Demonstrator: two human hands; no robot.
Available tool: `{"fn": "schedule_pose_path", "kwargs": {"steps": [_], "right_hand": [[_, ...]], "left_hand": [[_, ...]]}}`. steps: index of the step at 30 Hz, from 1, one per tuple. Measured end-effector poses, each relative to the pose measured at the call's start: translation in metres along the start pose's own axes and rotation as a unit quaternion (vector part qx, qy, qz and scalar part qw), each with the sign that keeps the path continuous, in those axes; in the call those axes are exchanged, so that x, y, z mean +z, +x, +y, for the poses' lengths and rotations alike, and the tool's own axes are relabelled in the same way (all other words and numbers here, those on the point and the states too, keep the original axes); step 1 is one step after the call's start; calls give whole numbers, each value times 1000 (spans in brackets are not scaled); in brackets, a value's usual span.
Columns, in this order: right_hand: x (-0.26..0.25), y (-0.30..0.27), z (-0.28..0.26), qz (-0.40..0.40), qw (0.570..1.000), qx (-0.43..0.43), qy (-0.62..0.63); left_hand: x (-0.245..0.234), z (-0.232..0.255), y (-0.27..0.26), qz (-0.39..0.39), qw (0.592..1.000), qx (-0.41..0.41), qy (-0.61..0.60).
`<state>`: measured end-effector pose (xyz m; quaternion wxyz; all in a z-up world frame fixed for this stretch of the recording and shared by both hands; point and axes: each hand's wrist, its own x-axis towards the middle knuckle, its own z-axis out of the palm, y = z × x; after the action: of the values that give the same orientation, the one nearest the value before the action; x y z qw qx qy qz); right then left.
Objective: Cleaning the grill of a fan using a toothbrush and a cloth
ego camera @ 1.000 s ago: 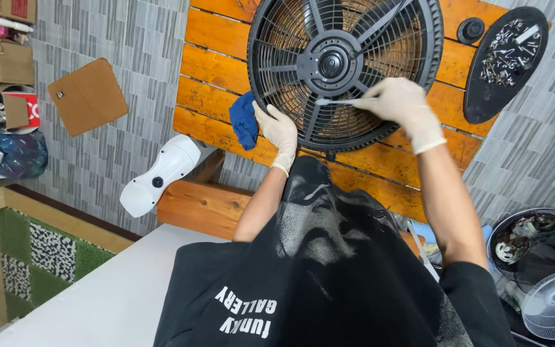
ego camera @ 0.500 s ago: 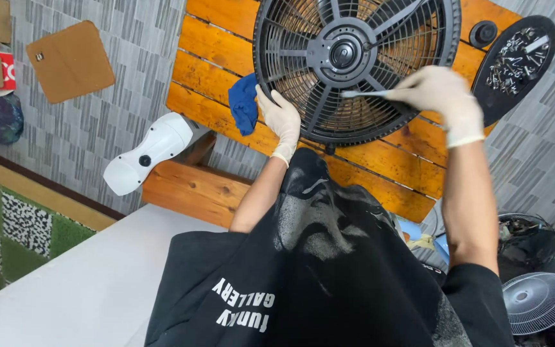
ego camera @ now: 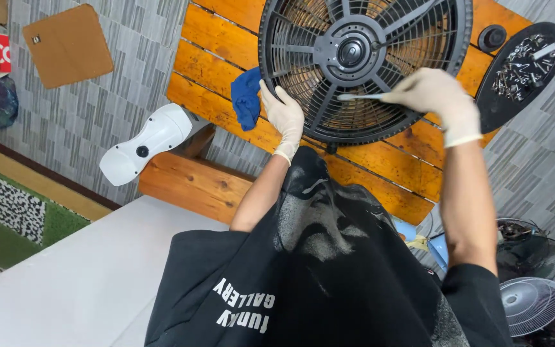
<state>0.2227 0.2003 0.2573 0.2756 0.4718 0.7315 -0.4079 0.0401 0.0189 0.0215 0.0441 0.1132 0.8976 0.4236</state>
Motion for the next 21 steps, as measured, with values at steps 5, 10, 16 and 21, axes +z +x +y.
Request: {"fn": "schedule_pose_path", "kwargs": {"steps": [5,10,16,21], "right_hand": [[19,25,-9,-9,997,13,-73],[-18,-15,35,13,997,61,-51],[-9,7,88,98,994,31,-29],[32,32,60,96,991,-23,-86]], "left_hand": [[0,-4,0,0,1000,10,7],[-2,1,-1,-4,1000,-4,2],[-5,3,-4,-3,1000,-7,-2],[7,-8,0,-10,1000,-13,4]]}}
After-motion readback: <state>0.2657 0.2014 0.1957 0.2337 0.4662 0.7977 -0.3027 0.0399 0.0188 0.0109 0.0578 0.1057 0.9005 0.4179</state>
